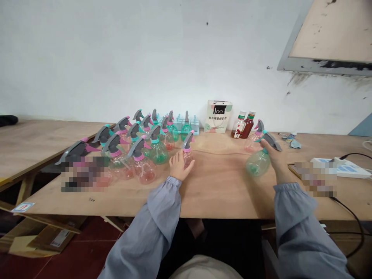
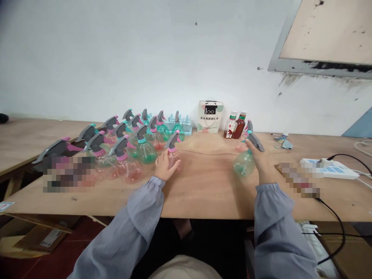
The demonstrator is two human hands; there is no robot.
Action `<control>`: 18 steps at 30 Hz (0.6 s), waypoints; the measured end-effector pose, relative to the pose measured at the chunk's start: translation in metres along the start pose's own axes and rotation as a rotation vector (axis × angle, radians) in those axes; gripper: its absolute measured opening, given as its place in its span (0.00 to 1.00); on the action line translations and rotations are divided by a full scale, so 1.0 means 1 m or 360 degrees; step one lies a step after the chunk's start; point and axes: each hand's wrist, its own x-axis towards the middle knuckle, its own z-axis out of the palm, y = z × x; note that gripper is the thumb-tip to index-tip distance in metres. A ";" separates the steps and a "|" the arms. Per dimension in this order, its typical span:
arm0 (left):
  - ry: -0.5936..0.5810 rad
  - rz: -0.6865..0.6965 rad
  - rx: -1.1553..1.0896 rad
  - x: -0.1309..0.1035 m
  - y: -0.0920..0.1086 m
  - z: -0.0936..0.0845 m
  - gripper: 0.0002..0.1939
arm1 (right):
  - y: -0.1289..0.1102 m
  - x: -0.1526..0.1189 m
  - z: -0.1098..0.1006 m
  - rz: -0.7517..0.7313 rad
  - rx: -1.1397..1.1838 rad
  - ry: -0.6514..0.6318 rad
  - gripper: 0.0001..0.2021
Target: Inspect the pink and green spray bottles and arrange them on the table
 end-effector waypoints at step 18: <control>-0.0008 -0.0011 -0.0048 0.000 0.000 -0.001 0.37 | 0.049 0.068 -0.031 -0.0119 -0.0238 0.0317 0.08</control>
